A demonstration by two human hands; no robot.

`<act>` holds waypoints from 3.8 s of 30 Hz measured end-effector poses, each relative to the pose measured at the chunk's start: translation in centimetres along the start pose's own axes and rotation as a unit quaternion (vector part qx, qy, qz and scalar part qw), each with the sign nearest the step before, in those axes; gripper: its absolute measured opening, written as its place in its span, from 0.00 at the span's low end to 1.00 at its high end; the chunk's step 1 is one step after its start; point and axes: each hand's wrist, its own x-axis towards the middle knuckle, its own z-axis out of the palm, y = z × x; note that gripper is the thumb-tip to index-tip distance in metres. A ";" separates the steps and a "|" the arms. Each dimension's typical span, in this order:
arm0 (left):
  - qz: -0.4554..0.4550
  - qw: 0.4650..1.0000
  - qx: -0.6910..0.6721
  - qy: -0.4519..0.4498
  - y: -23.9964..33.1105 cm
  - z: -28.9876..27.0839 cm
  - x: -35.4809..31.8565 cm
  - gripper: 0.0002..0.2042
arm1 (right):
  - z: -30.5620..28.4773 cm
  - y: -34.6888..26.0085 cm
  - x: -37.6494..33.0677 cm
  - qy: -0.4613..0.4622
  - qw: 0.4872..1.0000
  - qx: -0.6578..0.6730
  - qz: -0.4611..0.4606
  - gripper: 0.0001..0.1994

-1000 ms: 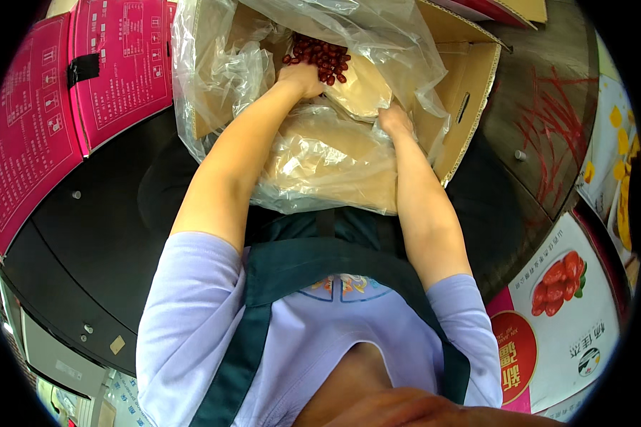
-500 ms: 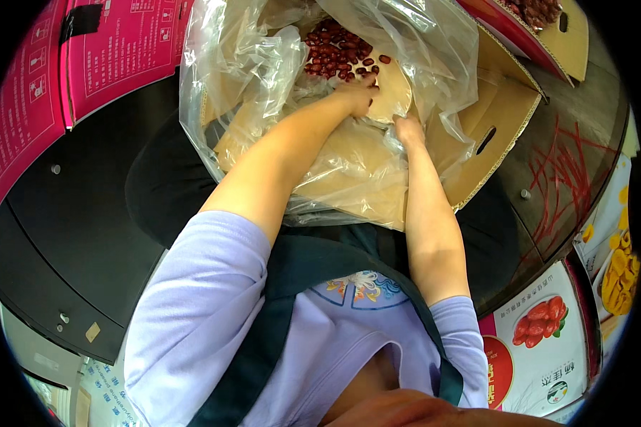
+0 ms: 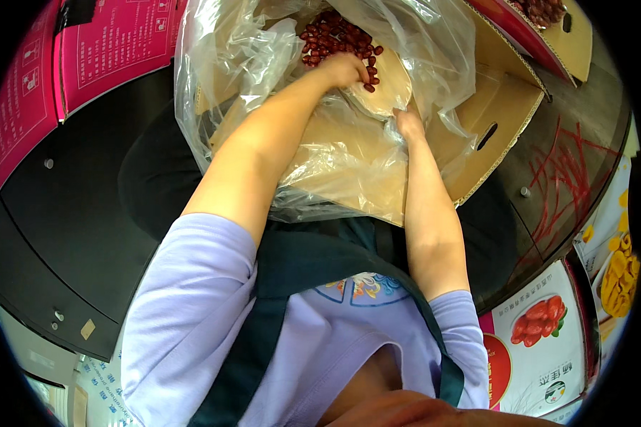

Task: The person scoops red dates from a large cardboard box into a plastic bag using a wooden scoop. They then tie the bag closed and place it into a pink retail box. The person repeats this process with another box of dates.

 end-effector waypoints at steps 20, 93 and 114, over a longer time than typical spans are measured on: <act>0.062 0.978 0.193 0.036 1.8 2.5 1.5 0.13 | -0.2 -0.5 0.0 -0.003 1.000 -0.018 0.001 0.28; 0.432 0.853 0.041 0.290 22.2 -13.1 -25.9 0.07 | -12.2 -14.7 -29.3 -0.251 0.731 0.500 -0.391 0.14; 0.353 0.831 -0.427 0.056 21.8 -9.9 -24.1 0.10 | -12.4 -13.8 -28.8 -0.247 0.685 0.522 -0.444 0.14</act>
